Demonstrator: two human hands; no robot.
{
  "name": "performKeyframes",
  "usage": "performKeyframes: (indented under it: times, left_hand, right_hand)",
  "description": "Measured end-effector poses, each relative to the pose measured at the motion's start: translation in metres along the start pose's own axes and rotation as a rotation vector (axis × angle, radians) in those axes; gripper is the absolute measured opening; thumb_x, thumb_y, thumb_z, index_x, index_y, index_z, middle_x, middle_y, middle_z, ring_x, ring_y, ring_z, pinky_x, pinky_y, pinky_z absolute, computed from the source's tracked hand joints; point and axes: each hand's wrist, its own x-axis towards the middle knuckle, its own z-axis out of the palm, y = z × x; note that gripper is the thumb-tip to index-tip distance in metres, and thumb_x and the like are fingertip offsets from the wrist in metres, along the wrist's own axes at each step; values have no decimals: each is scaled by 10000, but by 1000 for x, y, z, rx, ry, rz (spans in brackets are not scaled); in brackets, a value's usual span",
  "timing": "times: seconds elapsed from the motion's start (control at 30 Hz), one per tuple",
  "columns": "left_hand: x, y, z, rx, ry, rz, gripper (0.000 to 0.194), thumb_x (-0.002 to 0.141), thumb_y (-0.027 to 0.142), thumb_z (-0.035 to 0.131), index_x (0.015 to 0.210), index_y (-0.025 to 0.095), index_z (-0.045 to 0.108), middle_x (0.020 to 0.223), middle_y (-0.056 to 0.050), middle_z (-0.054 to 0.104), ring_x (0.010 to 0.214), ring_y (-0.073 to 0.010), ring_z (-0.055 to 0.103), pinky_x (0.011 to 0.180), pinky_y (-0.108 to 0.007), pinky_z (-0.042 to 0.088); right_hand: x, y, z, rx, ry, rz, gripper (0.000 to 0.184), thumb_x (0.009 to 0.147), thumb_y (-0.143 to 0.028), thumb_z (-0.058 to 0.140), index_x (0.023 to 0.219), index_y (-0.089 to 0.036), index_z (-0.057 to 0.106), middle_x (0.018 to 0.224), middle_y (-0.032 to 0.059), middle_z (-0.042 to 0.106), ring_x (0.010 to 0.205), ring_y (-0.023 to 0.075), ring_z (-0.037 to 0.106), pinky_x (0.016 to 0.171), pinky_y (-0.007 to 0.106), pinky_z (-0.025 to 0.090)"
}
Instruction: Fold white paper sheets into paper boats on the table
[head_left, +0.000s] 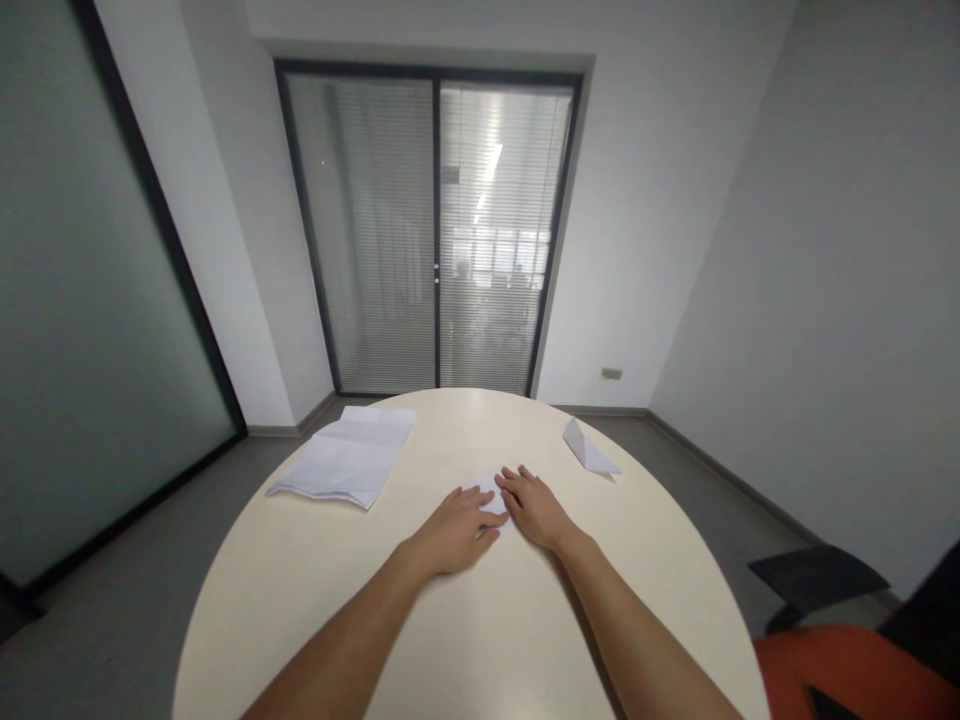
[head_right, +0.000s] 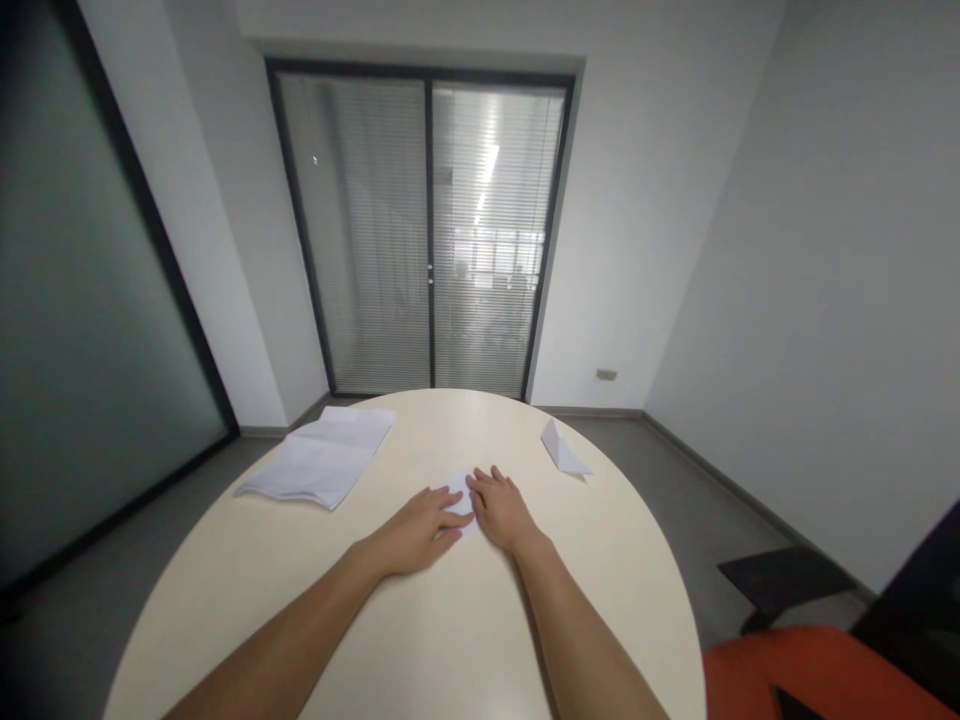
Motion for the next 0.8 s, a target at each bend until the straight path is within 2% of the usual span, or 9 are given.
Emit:
performKeyframes:
  times: [0.07,0.13,0.27,0.37,0.53,0.7,0.8]
  left_hand:
    - [2,1,0,-2,42,38,344,999,351,439,1244,303,676,1372,-88,598,1289,-267,518,1089,-459,386]
    - [3,1,1,-20,78,64,321,999,333,450,1158,284,725,1301,-77,643,1208,-234,568,1038,-396,434]
    - [6,-2,6,-61,131,53,277,977,289,498,1110,285,741,1221,-27,688,1141,-201,591,1018,-348,448]
    - [6,-3,8,-53,153,-14,276,962,286,516,1149,279,719,1259,-16,674,1170,-203,577,1049,-347,429]
    - [5,-4,7,-13,187,-143,319,927,306,568,1228,245,655,1284,-39,655,1196,-235,554,1042,-377,423]
    - [6,-3,5,-10,215,-242,308,906,330,587,1189,221,642,1207,-64,678,1135,-246,580,1000,-380,433]
    - [6,-2,3,-1,216,-273,300,895,345,599,1162,216,647,1193,-69,682,1128,-247,589,999,-378,437]
  right_hand:
    - [1,1,-1,27,28,-73,395,983,-272,405,1272,-169,653,1408,130,575,1372,250,465,1207,483,234]
    - [1,1,-2,67,34,-109,383,982,-268,404,1231,-157,673,1375,131,604,1351,236,491,1205,457,250]
    - [0,0,-1,126,-42,-43,403,988,-273,386,1309,-198,619,1459,104,529,1431,280,377,1164,535,295]
    - [0,0,-1,134,-86,-30,414,993,-275,380,1343,-226,594,1489,86,495,1442,296,352,1170,576,255]
    - [2,-2,-3,183,-116,-53,416,984,-263,394,1351,-264,590,1486,61,500,1445,280,350,1187,581,220]
    - [1,-5,-4,222,-127,-56,427,982,-259,389,1368,-266,572,1499,68,482,1440,248,362,1197,544,218]
    - [0,-6,-4,204,-137,-55,429,985,-281,392,1381,-255,555,1515,80,462,1451,270,340,1191,569,204]
